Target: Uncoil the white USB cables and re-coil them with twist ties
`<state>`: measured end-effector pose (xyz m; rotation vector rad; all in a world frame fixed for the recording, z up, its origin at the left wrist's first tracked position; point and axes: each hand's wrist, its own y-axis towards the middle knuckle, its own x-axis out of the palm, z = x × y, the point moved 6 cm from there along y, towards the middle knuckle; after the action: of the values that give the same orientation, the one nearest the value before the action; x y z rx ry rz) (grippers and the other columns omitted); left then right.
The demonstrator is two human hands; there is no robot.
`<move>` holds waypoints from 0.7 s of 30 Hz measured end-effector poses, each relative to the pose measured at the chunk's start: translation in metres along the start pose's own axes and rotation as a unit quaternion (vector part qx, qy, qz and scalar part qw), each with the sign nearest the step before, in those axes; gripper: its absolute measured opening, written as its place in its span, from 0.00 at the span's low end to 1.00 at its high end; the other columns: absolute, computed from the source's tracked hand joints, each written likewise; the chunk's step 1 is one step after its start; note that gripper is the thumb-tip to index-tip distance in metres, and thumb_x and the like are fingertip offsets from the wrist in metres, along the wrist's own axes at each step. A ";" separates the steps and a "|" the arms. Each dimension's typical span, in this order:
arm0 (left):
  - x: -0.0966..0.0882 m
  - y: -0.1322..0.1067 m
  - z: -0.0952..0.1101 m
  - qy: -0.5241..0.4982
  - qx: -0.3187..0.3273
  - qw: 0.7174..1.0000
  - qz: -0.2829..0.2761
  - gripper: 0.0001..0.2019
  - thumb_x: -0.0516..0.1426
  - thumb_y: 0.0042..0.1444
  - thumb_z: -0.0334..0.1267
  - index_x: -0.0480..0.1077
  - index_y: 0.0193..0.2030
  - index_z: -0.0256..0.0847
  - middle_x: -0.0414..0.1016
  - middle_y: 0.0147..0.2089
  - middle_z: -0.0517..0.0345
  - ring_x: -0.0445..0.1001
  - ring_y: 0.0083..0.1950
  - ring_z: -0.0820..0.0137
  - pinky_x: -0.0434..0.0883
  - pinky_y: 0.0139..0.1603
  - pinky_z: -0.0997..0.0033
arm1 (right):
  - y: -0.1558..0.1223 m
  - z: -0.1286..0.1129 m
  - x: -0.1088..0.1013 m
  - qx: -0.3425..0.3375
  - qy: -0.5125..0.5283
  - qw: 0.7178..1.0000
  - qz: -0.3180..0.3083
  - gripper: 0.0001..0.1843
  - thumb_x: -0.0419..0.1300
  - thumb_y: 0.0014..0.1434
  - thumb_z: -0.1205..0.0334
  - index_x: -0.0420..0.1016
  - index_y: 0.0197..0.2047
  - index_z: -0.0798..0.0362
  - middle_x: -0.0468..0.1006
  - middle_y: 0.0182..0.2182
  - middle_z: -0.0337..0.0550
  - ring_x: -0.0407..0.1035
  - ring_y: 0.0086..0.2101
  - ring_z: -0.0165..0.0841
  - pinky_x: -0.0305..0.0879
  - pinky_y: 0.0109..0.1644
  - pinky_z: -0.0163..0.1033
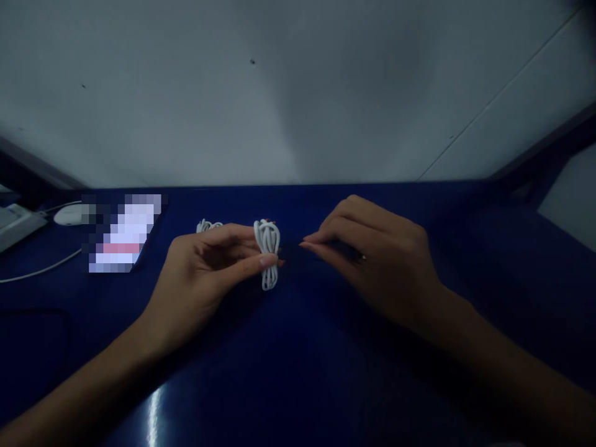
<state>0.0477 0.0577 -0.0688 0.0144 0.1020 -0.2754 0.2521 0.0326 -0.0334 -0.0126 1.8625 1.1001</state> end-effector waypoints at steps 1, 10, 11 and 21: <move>0.000 -0.001 0.000 0.001 0.003 1.000 0.000 0.10 0.75 0.60 0.39 0.88 0.48 0.46 0.92 0.44 0.56 0.90 0.45 0.65 0.83 0.51 0.73 | 0.000 0.000 -0.001 0.004 0.005 1.000 0.005 0.07 0.70 0.71 0.70 0.83 0.37 0.56 0.83 0.34 0.44 0.77 0.34 0.34 0.72 0.35 0.41; -0.003 0.000 0.002 0.009 -0.001 1.000 0.008 0.12 0.75 0.61 0.42 0.87 0.49 0.45 0.91 0.46 0.52 0.90 0.49 0.57 0.84 0.56 0.62 | 0.000 0.003 -0.002 0.010 0.033 0.999 0.016 0.06 0.70 0.70 0.73 0.84 0.43 0.53 0.85 0.37 0.43 0.79 0.36 0.33 0.75 0.38 0.39; -0.003 0.000 0.002 0.008 -0.002 1.000 0.008 0.11 0.75 0.61 0.42 0.87 0.49 0.45 0.91 0.46 0.52 0.90 0.49 0.57 0.84 0.56 0.61 | 0.000 0.003 -0.002 0.010 0.030 0.999 0.022 0.06 0.70 0.70 0.74 0.84 0.43 0.53 0.85 0.36 0.42 0.78 0.36 0.33 0.74 0.37 0.39; -0.002 0.000 -0.004 -0.017 -0.023 0.999 -0.030 0.09 0.73 0.65 0.41 0.87 0.50 0.48 0.90 0.49 0.55 0.89 0.51 0.60 0.82 0.58 0.65 | 0.002 0.014 0.001 0.104 0.138 0.985 -0.025 0.06 0.70 0.70 0.69 0.86 0.44 0.46 0.86 0.39 0.38 0.79 0.38 0.35 0.73 0.39 0.42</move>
<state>0.0452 0.0582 -0.0722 -0.0384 0.0742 -0.3337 0.2608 0.0439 -0.0351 -0.0963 2.2062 0.8995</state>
